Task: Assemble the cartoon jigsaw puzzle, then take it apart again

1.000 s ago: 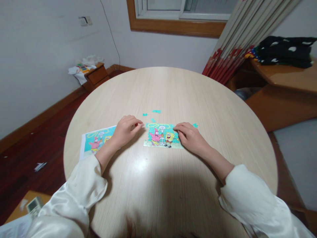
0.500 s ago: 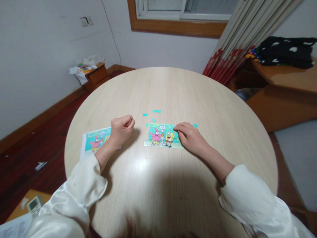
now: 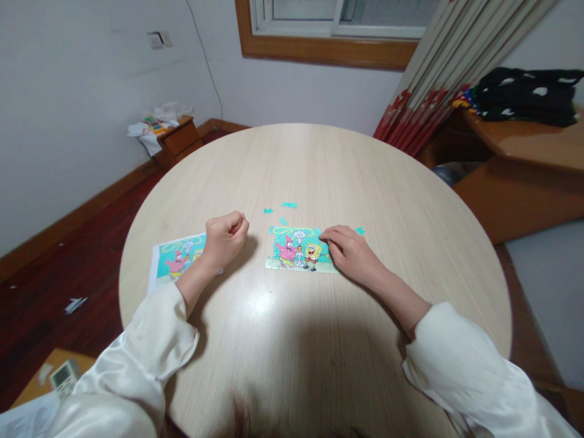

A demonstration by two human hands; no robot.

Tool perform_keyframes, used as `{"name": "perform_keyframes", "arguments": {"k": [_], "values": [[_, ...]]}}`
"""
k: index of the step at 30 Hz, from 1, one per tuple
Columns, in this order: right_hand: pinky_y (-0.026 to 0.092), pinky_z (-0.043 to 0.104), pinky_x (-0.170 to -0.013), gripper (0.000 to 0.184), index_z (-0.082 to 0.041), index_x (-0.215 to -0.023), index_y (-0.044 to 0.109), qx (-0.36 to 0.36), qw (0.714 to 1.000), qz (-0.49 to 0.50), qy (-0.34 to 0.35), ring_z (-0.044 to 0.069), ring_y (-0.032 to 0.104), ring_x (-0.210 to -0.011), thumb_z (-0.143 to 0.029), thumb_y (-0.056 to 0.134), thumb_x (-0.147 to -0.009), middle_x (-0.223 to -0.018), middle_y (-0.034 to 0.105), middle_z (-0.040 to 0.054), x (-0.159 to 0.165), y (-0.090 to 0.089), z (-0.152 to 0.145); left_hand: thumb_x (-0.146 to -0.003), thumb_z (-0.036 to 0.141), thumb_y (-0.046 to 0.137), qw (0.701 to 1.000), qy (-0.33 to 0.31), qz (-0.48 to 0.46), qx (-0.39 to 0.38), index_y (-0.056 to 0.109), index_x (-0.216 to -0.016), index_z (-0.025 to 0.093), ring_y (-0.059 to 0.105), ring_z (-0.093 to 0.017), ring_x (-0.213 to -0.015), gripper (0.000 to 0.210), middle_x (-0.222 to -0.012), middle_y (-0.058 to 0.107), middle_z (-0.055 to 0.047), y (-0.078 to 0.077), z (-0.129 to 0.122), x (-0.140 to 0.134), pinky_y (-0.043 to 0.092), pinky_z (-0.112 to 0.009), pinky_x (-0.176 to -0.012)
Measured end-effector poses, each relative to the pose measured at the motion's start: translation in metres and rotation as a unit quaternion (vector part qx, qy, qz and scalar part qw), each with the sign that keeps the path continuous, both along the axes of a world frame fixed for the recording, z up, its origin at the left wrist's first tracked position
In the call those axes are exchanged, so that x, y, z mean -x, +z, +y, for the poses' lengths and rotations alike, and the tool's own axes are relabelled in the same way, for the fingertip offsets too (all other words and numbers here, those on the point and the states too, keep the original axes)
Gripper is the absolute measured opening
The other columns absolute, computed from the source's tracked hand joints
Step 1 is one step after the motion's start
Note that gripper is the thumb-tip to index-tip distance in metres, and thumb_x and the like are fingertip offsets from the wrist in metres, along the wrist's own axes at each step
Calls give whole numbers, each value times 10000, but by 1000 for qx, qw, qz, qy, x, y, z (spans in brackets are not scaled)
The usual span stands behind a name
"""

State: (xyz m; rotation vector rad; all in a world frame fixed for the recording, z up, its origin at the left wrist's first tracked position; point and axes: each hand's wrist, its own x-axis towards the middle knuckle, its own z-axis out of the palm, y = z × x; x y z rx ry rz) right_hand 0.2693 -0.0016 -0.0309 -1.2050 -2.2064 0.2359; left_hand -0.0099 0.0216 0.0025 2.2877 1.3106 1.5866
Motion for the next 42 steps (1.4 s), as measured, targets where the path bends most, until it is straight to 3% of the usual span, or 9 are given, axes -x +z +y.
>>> {"name": "perform_keyframes", "arguments": {"k": [5, 9, 14, 18, 22, 27, 32, 42], "values": [[508, 405, -805, 268, -164, -915, 670, 4, 1000, -7, -1, 227, 613, -882, -102, 413, -868, -916, 679, 112, -1, 0, 0, -782, 198, 490, 994, 48, -40, 86, 296, -550, 218, 303, -85, -445, 303, -485, 295, 72, -2, 1, 1, 287, -224, -460], [501, 408, -818, 271, -175, -923, 675, 14, 1000, -5, -5, 227, 613, -896, -105, 420, -865, -930, 679, 108, 0, -1, 0, -792, 223, 501, 989, 38, 12, 146, 452, -643, 205, 491, -129, -590, 157, -602, 513, 24, -7, 4, 2, 410, -262, -601], [499, 423, -823, 283, -189, -927, 686, 18, 1000, 0, -9, 233, 612, -896, -114, 422, -859, -926, 681, 102, 0, -1, 0, -808, 186, 489, 983, 34, 85, 157, 538, -732, 186, 577, -160, -717, 90, -749, 626, -33, -12, 6, 4, 461, -297, -696], [500, 436, -825, 301, -191, -944, 695, 21, 1000, 3, -7, 240, 612, -905, -118, 416, -859, -934, 683, 109, 0, -1, 0, -824, 134, 453, 977, 41, 124, 167, 616, -857, 170, 626, -181, -835, 170, -875, 686, -67, -21, 11, 6, 494, -328, -782], [502, 439, -818, 289, -181, -931, 694, 17, 1000, -2, -5, 248, 615, -900, -116, 425, -848, -928, 684, 114, 0, -2, 1, -859, 93, 383, 967, 13, 186, 175, 632, -1084, 138, 601, -207, -1075, 339, -1157, 670, -124, -30, 20, 2, 456, -379, -962], [503, 423, -815, 282, -188, -925, 687, 6, 1000, -5, -5, 235, 615, -896, -108, 429, -844, -924, 683, 102, 0, -2, 0, -933, 194, 336, 935, -20, 304, 179, 505, -1317, 61, 491, -262, -1241, 440, -1376, 531, -174, -36, 26, -4, 337, -442, -1079], [504, 418, -816, 273, -188, -908, 683, 1, 1000, -4, -8, 231, 612, -896, -108, 429, -850, -917, 681, 98, -1, -2, 1, -951, 269, 345, 919, 0, 346, 189, 533, -1302, 92, 479, -291, -1234, 436, -1394, 516, -156, -37, 26, -4, 312, -470, -1073], [502, 444, -827, 264, -185, -887, 683, -23, 997, 17, -73, 249, 629, -891, -97, 446, -810, -917, 691, 107, -20, 5, 12, -933, 222, 336, 928, 4, 332, 168, 625, -1172, 90, 543, -281, -1144, 398, -1299, 601, -148, -38, 30, -2, 374, -439, -1023]]}}
